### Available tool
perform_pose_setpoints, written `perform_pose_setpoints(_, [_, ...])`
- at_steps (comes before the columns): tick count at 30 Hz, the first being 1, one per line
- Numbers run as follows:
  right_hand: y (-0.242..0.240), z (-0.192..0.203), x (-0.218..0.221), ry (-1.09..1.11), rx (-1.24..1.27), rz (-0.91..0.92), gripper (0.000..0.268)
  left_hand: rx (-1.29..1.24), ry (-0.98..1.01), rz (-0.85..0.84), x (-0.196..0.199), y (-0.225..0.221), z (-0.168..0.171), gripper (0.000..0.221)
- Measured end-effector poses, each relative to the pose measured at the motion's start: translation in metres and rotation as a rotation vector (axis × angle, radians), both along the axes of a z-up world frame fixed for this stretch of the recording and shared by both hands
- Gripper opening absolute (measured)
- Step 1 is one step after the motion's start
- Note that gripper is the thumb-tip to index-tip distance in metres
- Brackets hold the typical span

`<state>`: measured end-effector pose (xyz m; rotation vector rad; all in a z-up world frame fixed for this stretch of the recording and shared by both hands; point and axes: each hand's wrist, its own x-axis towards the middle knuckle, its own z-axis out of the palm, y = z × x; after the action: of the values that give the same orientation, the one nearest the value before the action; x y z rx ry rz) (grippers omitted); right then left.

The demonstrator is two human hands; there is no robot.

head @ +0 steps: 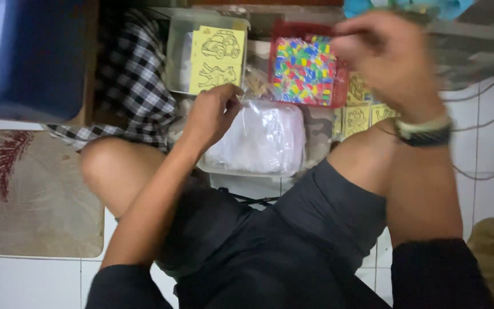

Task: A person is packaging small illustrated cards and colorful stickers into individual plastic bags.

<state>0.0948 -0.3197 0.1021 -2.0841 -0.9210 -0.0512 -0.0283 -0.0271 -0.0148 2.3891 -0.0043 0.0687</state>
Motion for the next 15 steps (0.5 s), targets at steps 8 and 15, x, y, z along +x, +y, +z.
perform_pose_setpoints(8, [0.120,-0.118,0.004,0.832,0.279,0.066,0.052,0.012,-0.103,0.057,0.016,0.039,0.008,0.034])
perform_pose_setpoints(15, [0.120,-0.112,0.013,0.693,0.305,0.090,0.012,-0.203,-0.464,-0.019,0.035,0.037,0.027,0.086])
